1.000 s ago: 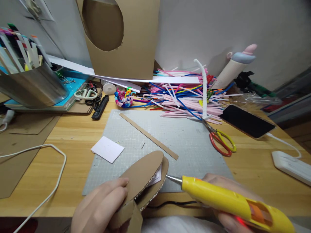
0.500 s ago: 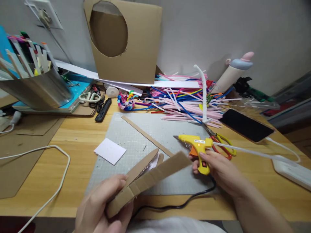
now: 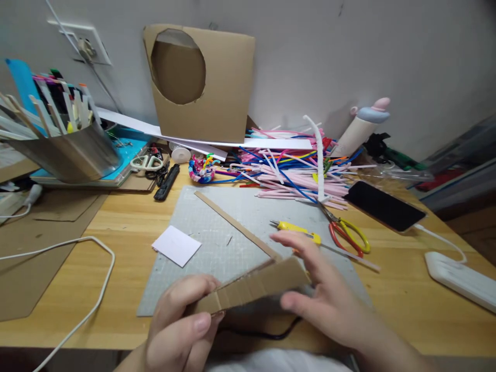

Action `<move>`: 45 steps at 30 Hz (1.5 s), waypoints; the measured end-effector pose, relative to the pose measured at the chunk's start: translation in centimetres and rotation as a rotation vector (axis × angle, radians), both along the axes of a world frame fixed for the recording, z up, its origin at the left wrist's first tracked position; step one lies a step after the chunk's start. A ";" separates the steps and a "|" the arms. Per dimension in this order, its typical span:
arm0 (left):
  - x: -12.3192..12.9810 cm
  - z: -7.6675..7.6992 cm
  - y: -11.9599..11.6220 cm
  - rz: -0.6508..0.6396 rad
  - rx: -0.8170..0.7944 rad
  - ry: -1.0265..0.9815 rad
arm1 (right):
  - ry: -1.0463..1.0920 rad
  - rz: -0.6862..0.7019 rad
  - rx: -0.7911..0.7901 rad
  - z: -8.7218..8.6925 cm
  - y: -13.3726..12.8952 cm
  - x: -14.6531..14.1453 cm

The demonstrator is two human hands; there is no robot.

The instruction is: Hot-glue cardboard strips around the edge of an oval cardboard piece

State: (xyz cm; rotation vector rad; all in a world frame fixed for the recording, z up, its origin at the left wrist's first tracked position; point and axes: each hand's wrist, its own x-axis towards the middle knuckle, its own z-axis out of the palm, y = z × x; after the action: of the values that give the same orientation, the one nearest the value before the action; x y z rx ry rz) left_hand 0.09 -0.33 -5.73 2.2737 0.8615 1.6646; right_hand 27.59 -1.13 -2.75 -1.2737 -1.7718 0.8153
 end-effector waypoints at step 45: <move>-1.5 -0.7 0.6 -0.013 -0.094 -0.107 | 0.134 0.179 -0.100 3.5 2.2 -8.0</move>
State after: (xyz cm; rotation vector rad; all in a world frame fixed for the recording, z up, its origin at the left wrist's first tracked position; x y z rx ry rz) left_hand -1.39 0.26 -6.43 2.1040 0.8791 1.6855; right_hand 19.56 1.10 0.76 -1.1065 -1.7725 1.0766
